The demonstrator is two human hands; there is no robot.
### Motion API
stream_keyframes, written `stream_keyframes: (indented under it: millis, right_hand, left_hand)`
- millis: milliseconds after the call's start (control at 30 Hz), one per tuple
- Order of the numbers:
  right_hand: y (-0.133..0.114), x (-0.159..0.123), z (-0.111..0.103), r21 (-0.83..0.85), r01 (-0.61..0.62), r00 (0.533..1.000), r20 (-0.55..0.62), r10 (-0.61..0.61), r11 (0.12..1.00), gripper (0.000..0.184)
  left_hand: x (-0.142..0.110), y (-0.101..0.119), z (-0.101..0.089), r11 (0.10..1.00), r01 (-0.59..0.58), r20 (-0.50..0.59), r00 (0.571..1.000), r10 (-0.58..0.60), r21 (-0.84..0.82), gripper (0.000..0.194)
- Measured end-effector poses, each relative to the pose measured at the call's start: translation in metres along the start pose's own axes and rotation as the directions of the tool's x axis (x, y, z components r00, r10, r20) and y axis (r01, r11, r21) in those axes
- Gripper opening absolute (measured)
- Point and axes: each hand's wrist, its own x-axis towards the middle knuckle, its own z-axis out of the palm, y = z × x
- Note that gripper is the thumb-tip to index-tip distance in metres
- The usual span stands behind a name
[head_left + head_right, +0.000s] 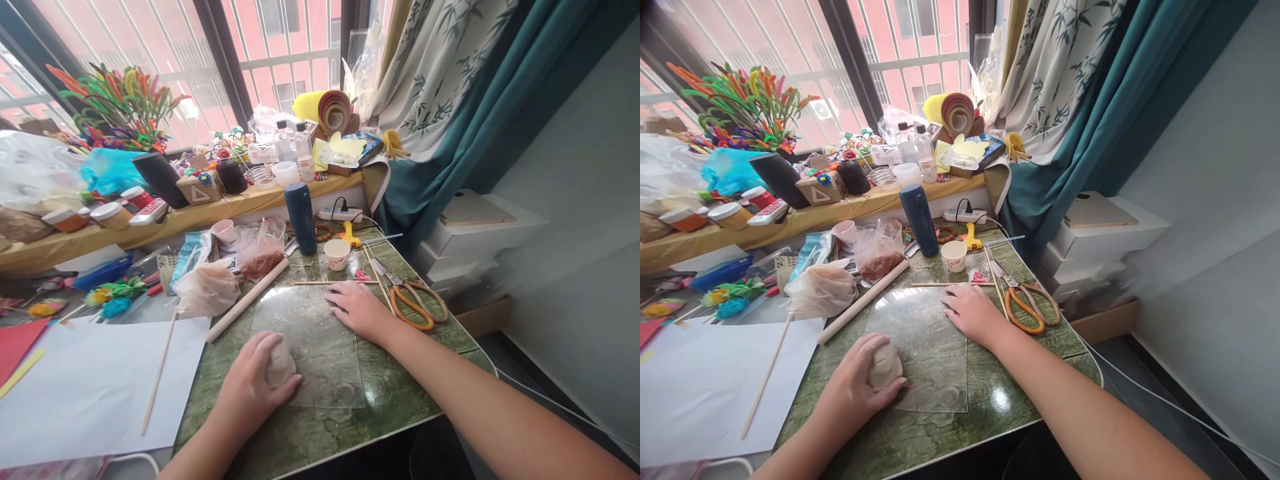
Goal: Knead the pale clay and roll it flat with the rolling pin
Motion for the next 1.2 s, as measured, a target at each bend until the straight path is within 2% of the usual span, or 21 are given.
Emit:
stream_keyframes:
  millis: [100,167,233,300,333,367,400,433,467,500,533,567,600,667,733,800,867,933,967,1033,1200]
  right_hand:
    - [0.000,0.001,0.000,0.013,0.008,1.000,-0.006,-0.008,1.000,0.032]
    - [0.000,0.001,-0.003,0.037,0.019,1.000,-0.021,-0.018,0.999,0.030]
    - [0.000,-0.001,-0.007,0.066,0.038,0.998,-0.049,-0.035,0.997,0.028]
    - [-0.002,-0.005,-0.012,0.100,0.073,0.994,-0.089,-0.064,0.992,0.028]
    - [-0.005,-0.008,-0.014,0.124,0.092,0.990,-0.116,-0.078,0.988,0.028]
    - [-0.010,-0.011,-0.016,0.156,0.104,0.986,-0.148,-0.081,0.982,0.029]
    - [-0.017,-0.014,-0.017,0.200,0.103,0.980,-0.189,-0.065,0.974,0.030]
    - [-0.026,-0.016,-0.017,0.261,0.088,0.972,-0.232,-0.025,0.961,0.031]
    - [-0.037,-0.018,-0.016,0.345,0.063,0.964,-0.265,0.032,0.937,0.034]
    - [-0.050,-0.019,-0.014,0.449,0.031,0.953,-0.282,0.108,0.893,0.040]
    - [-0.064,-0.020,-0.012,0.574,0.002,0.948,-0.261,0.180,0.819,0.054]
    - [-0.077,-0.019,-0.009,0.713,-0.022,0.950,-0.202,0.236,0.701,0.071]
    - [-0.090,-0.018,-0.006,0.836,-0.056,0.956,-0.113,0.270,0.547,0.085]
    - [-0.108,-0.015,-0.001,0.959,-0.159,0.951,0.085,0.298,0.235,0.098]
    - [-0.117,-0.013,0.001,0.973,-0.229,0.934,0.213,0.286,0.025,0.094]
    - [-0.119,-0.013,0.000,0.970,-0.225,0.931,0.242,0.274,-0.090,0.078]
    - [-0.118,-0.014,-0.001,0.962,-0.197,0.935,0.242,0.258,-0.188,0.066]
    - [-0.117,-0.015,-0.001,0.941,-0.199,0.934,0.266,0.237,-0.274,0.064]
    - [-0.117,-0.014,0.000,0.933,-0.207,0.934,0.277,0.224,-0.293,0.066]
    - [-0.117,-0.011,0.002,0.937,-0.223,0.936,0.283,0.207,-0.269,0.069]
    - [-0.117,0.000,0.010,0.954,-0.296,0.915,0.300,0.270,-0.055,0.057]
  left_hand:
    - [-0.001,-0.014,-0.012,0.994,0.110,-0.052,0.993,-0.108,0.028,0.059]
    - [0.006,-0.013,-0.015,0.983,0.182,-0.075,0.980,-0.183,-0.027,0.055]
    - [0.017,-0.006,-0.015,0.953,0.259,-0.069,0.960,-0.272,-0.158,0.054]
    - [0.031,0.007,-0.014,0.851,0.375,-0.037,0.908,-0.417,-0.367,0.055]
    - [0.038,0.015,-0.014,0.737,0.429,0.013,0.868,-0.496,-0.523,0.054]
    - [0.046,0.022,-0.014,0.557,0.441,0.072,0.825,-0.561,-0.704,0.053]
    - [0.053,0.030,-0.015,0.327,0.422,0.170,0.794,-0.583,-0.846,0.052]
    - [0.060,0.036,-0.017,0.099,0.397,0.278,0.779,-0.563,-0.912,0.052]
    - [0.066,0.043,-0.018,-0.090,0.414,0.400,0.763,-0.507,-0.906,0.054]
    - [0.071,0.048,-0.019,-0.232,0.433,0.491,0.751,-0.441,-0.871,0.056]
    - [0.075,0.052,-0.019,-0.334,0.452,0.556,0.743,-0.372,-0.827,0.057]
    - [0.077,0.055,-0.018,-0.404,0.473,0.603,0.737,-0.305,-0.783,0.059]
    - [0.079,0.058,-0.017,-0.452,0.496,0.639,0.729,-0.246,-0.741,0.061]
    - [0.078,0.062,-0.014,-0.497,0.553,0.699,0.696,-0.166,-0.669,0.065]
    - [0.074,0.065,-0.012,-0.490,0.607,0.746,0.650,-0.147,-0.625,0.066]
    - [0.068,0.068,-0.012,-0.470,0.637,0.764,0.630,-0.138,-0.611,0.066]
    - [0.062,0.070,-0.015,-0.466,0.637,0.753,0.650,-0.103,-0.614,0.063]
    - [0.057,0.070,-0.016,-0.480,0.609,0.726,0.681,-0.091,-0.632,0.053]
    - [0.055,0.069,-0.016,-0.481,0.591,0.714,0.691,-0.111,-0.648,0.045]
    - [0.054,0.064,-0.013,-0.466,0.575,0.706,0.687,-0.173,-0.673,0.034]
    - [0.058,0.049,0.000,-0.414,0.595,0.720,0.629,-0.295,-0.689,0.030]
